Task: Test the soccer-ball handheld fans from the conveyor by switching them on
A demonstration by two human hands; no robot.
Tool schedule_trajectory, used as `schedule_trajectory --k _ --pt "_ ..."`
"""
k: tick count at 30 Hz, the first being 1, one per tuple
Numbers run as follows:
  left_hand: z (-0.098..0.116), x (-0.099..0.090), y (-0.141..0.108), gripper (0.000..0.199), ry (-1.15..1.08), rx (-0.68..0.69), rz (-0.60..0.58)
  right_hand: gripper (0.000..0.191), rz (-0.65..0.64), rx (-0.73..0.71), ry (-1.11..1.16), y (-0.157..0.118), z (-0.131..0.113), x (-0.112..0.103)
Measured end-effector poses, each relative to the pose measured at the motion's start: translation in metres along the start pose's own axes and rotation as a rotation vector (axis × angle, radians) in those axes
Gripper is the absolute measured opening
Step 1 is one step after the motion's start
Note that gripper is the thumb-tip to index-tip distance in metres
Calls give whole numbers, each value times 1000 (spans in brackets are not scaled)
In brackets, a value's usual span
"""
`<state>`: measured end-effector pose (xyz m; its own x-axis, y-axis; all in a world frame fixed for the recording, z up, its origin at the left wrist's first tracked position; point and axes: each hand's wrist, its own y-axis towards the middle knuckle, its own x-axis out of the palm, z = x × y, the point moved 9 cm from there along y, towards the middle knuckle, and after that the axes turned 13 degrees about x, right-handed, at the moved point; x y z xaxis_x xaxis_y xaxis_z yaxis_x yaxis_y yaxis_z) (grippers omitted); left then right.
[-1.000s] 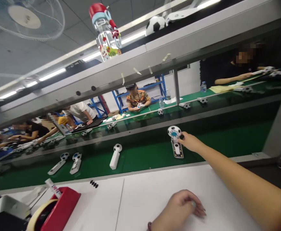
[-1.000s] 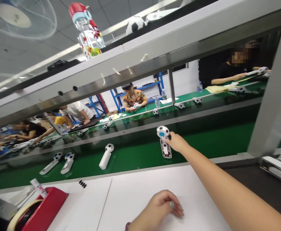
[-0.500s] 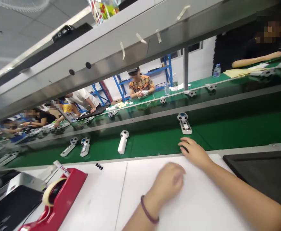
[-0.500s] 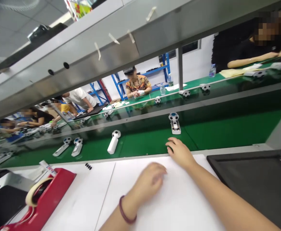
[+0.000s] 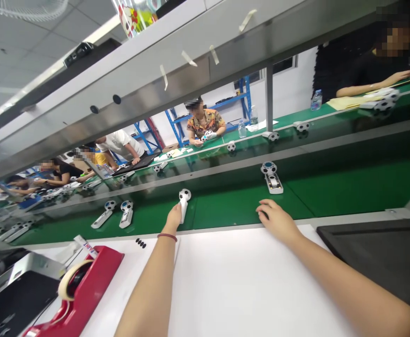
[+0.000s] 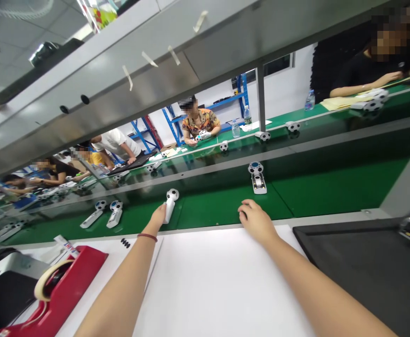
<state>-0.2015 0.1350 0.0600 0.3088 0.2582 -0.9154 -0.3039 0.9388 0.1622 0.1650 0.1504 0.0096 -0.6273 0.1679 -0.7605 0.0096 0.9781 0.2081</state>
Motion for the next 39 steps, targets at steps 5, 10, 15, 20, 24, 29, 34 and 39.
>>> schedule_trajectory --k 5,10,15,20,24,29,34,39 --pt "29 44 -1 45 -51 47 -104 22 10 65 94 5 12 1" --pt "64 54 -23 68 -197 60 -142 25 2 67 194 8 14 3" --pt "110 71 -108 66 -451 108 -220 48 -89 26 290 -2 -4 6" --pt "132 71 -162 69 -744 187 -160 60 -494 -73 793 -28 -44 11" --pt "135 73 -165 59 -792 275 -104 58 -667 10 934 -40 -57 7" --pt "139 81 -171 61 -836 369 -90 51 -791 136 1015 -45 -63 2" --pt "142 85 -176 64 -889 368 -117 38 -774 106 987 -43 -66 -3" --pt "145 104 -178 69 -1199 257 -345 29 -572 49 1023 -32 -60 -12"
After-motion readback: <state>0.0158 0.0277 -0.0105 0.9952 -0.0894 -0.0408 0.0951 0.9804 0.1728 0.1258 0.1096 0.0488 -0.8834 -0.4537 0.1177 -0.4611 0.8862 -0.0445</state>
